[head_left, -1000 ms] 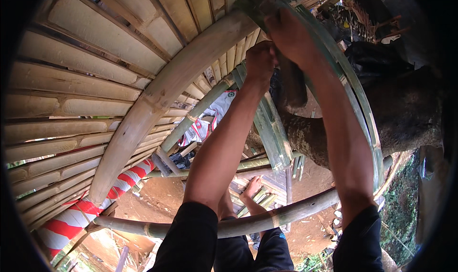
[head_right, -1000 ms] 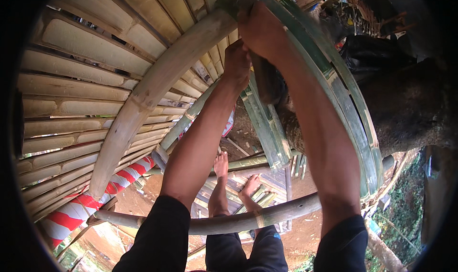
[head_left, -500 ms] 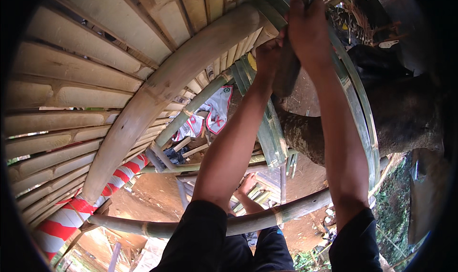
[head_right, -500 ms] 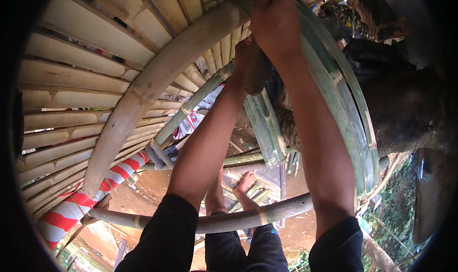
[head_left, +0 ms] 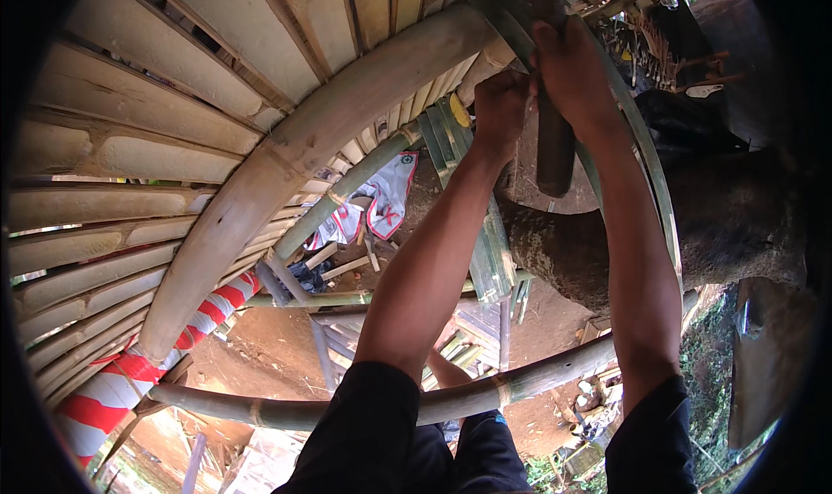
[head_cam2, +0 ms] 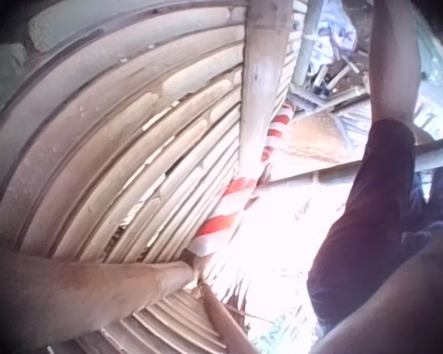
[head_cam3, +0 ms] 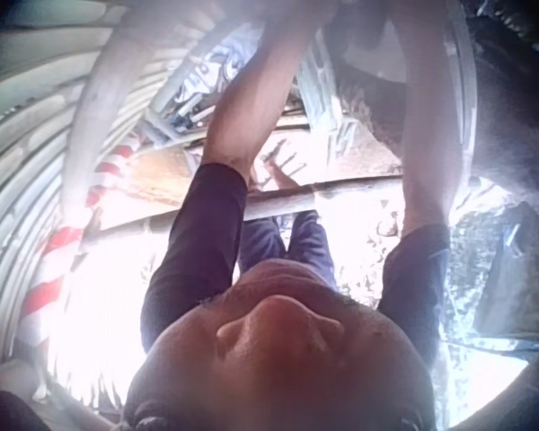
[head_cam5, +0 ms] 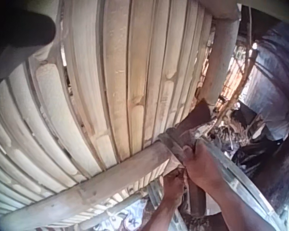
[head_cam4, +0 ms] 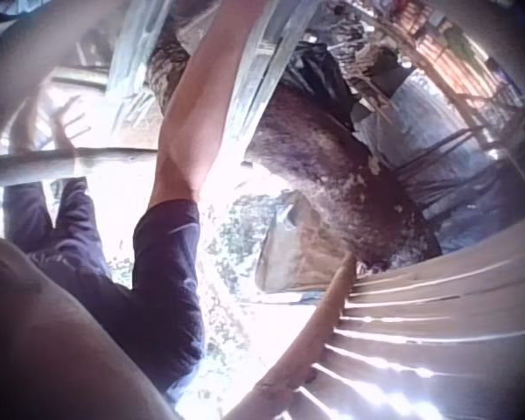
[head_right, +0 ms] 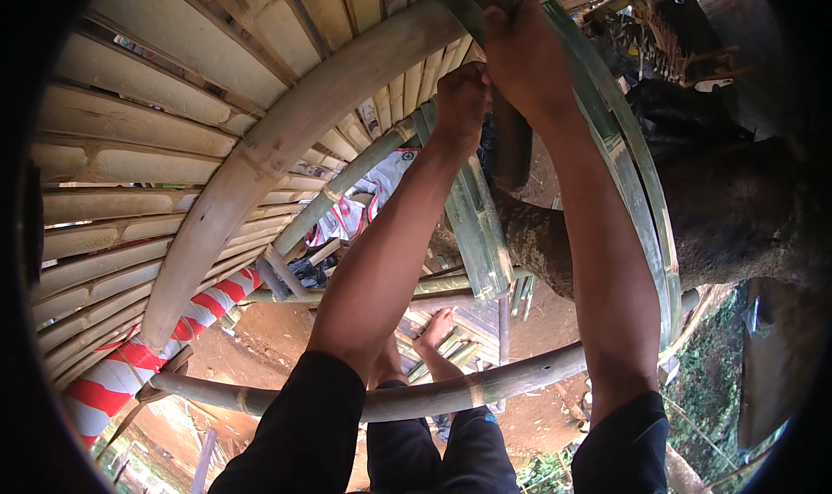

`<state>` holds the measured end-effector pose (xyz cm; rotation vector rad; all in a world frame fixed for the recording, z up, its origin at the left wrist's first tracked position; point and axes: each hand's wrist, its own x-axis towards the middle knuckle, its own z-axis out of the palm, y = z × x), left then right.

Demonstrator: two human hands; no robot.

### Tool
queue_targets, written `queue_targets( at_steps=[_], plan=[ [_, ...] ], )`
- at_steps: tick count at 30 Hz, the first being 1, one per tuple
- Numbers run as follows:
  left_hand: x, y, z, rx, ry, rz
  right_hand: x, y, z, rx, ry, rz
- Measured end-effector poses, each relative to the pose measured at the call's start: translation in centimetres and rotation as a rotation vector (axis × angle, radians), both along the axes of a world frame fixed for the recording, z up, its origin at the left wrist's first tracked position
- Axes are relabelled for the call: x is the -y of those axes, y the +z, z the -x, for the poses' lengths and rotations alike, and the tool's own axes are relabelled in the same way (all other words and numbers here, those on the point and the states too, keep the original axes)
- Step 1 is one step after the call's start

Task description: The person uses a machete to cut and shape bamboo poles while standing on a partially constructed bamboo framework. They repeatedly position the bamboo, strike it with the machete, and adjust the pieces to fit the structure.

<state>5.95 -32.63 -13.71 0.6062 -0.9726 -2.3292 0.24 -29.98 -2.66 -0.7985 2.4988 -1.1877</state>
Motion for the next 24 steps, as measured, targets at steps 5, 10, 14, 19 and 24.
queue_targets(
  at_steps=[5,10,14,19,24],
  plan=[
    [-0.1,0.5,0.0,-0.052,0.031,-0.034,-0.1,0.1,3.1,-0.123,0.362,-0.182],
    [0.0,0.8,-0.3,0.015,0.016,-0.031,0.8,0.4,3.2,0.034,0.281,-0.287],
    [0.2,1.1,-0.3,0.041,0.013,-0.057,0.6,0.6,3.0,0.016,0.288,-0.253],
    [-0.8,0.7,0.4,0.033,0.031,0.002,-0.9,-1.6,5.0,-0.228,0.366,-0.180],
    [0.0,-0.3,0.4,0.158,0.039,0.010,-4.1,3.8,0.8,-0.046,0.161,-0.207]
  ],
)
